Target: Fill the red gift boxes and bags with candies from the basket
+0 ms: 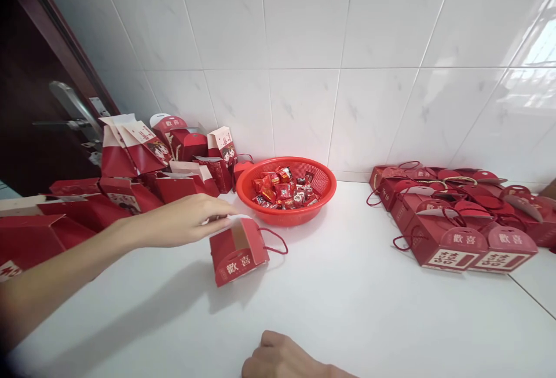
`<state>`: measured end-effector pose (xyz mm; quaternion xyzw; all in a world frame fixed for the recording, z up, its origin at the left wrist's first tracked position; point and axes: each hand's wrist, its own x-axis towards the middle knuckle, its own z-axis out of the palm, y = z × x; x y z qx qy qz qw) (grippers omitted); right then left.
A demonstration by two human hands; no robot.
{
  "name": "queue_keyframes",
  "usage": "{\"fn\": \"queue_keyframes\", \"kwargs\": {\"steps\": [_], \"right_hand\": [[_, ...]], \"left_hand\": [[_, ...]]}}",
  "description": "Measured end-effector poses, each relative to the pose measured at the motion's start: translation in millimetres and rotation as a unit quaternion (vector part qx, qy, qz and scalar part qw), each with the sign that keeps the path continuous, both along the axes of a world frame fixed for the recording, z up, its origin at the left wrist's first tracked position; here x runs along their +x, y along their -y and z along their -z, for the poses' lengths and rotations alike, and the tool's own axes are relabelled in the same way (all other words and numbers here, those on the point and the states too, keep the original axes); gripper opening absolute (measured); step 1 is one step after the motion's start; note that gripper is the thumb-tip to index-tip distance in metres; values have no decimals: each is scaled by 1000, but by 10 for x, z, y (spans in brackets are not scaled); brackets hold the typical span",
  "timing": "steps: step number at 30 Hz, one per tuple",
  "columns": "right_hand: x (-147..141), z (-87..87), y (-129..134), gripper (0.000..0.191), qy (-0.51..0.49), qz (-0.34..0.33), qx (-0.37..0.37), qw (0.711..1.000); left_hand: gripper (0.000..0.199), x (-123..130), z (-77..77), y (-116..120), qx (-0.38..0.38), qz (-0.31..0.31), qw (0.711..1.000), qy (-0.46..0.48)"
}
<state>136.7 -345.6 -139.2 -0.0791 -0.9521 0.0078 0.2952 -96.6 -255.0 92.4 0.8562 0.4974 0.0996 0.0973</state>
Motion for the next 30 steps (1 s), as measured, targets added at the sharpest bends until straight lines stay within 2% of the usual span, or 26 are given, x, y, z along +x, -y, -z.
{"fn": "queue_keyframes", "kwargs": {"steps": [3,5,9,11,13,16,20,23,26,28,30], "right_hand": [[57,-245,-4,14,-128,38,12,991],[125,-416,-46,23,-192,74,40,978],[279,-718,-227,50,-186,216,105,953],[335,-837,-334,57,-148,280,106,943],[377,-938,-425,60,-98,307,88,943],[427,-1055,-501,55,-48,304,38,951],[483,-1124,-501,32,-57,274,-20,960],[528,-1106,-483,16,-110,238,-13,965],[584,-1063,-484,5,-144,204,2,968],[619,-1043,-492,9,-163,187,-10,969],[639,-1040,-499,22,-192,183,-32,964]], "left_hand": [[33,251,113,-138,-9,77,997,-24],[32,349,173,-203,-8,101,995,-13],[31,500,285,-283,-30,185,981,38],[32,560,336,-305,-21,216,976,35],[34,607,381,-323,-2,214,977,10],[35,656,443,-350,14,197,980,-27],[43,701,534,-382,-5,186,982,-43],[41,713,572,-389,-17,170,985,-33],[33,697,544,-369,-24,160,987,20],[29,680,506,-338,-53,153,985,65],[30,671,483,-296,-86,138,981,101]]}}
